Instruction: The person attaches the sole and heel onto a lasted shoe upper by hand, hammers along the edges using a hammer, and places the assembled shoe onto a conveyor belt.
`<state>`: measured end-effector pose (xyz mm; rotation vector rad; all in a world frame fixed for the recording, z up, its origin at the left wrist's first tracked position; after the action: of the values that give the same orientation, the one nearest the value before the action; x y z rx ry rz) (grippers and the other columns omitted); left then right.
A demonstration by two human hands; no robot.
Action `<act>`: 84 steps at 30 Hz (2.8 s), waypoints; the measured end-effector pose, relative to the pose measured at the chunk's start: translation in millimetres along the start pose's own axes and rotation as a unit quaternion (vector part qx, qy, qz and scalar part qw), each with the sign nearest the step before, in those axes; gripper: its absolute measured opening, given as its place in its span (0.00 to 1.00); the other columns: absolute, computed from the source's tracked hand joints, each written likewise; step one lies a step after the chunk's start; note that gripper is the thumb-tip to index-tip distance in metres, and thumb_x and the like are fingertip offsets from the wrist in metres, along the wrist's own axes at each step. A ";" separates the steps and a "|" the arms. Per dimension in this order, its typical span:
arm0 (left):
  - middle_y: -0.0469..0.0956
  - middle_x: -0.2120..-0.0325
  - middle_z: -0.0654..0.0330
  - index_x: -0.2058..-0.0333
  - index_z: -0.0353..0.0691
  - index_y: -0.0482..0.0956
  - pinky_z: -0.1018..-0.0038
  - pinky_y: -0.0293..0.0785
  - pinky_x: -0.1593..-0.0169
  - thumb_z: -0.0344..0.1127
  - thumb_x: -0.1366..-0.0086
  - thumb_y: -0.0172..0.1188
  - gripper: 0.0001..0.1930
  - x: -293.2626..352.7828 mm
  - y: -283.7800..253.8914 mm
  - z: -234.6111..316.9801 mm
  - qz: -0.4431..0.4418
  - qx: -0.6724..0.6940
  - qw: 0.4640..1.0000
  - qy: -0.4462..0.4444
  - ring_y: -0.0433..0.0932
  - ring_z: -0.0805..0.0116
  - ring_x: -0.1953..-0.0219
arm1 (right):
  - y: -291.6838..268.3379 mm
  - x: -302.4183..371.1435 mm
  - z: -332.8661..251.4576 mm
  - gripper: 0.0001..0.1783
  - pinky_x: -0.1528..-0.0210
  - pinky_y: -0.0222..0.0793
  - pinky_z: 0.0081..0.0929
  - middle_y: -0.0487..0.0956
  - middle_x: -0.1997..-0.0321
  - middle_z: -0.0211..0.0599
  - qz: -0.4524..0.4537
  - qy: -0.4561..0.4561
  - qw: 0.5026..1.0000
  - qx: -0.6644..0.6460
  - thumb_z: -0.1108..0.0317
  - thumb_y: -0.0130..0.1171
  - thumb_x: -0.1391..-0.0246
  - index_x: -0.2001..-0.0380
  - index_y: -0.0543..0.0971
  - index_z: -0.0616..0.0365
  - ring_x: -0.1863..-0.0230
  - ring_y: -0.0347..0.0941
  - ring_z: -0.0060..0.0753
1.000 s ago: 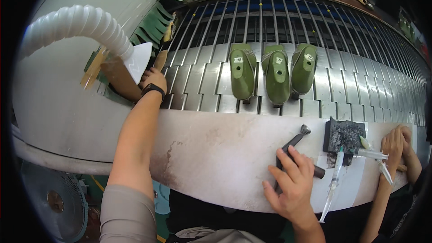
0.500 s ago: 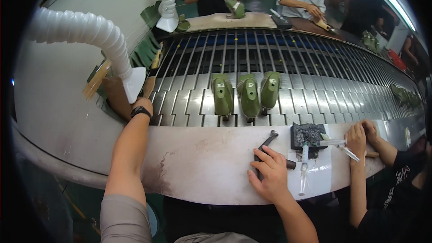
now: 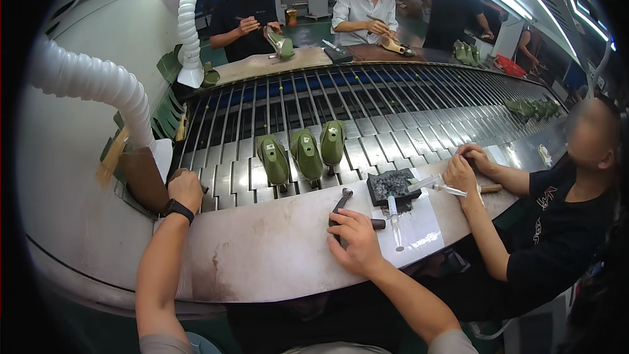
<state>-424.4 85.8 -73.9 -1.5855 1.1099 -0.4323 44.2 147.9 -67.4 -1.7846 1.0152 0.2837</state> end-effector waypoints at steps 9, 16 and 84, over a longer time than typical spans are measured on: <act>0.79 0.71 0.53 0.66 0.40 0.80 0.53 0.76 0.65 0.33 0.33 0.67 0.05 177.3 -183.4 131.0 0.123 0.312 0.923 0.191 0.81 0.48 0.68 | 63.5 -20.3 -86.1 0.41 0.40 0.78 0.40 0.83 0.40 0.54 -0.063 0.126 0.932 -0.333 0.68 0.71 0.42 0.27 0.70 0.59 0.43 0.84 0.52; 0.83 0.66 0.53 0.50 0.35 0.85 0.60 0.80 0.62 0.29 0.29 0.63 0.11 163.6 -162.6 122.1 0.072 0.533 0.820 0.194 0.83 0.49 0.67 | 98.8 -5.3 -41.6 0.18 0.47 0.79 0.30 0.87 0.53 0.45 -0.074 0.216 0.914 -0.335 0.74 0.71 0.45 0.50 0.84 0.64 0.52 0.85 0.35; 0.65 0.28 0.40 0.34 0.33 0.70 0.50 0.67 0.29 0.52 0.42 0.80 0.45 289.5 -75.9 20.5 0.309 0.402 0.859 -0.071 0.69 0.38 0.31 | 67.0 18.4 -47.4 0.44 0.43 0.75 0.28 0.85 0.51 0.41 -0.036 0.200 0.928 -0.312 0.75 0.70 0.43 0.25 0.63 0.64 0.51 0.80 0.27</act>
<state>-233.3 -144.8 -89.9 -0.4729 1.0549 -0.2734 -6.4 89.6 -100.9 -2.5281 1.2264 0.2115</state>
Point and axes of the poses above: each hand's wrist, its own x-axis away from the middle knuckle, its own y-axis out of the palm, z = x × y, the point moved 9 cm from there along -x, towards the middle knuckle
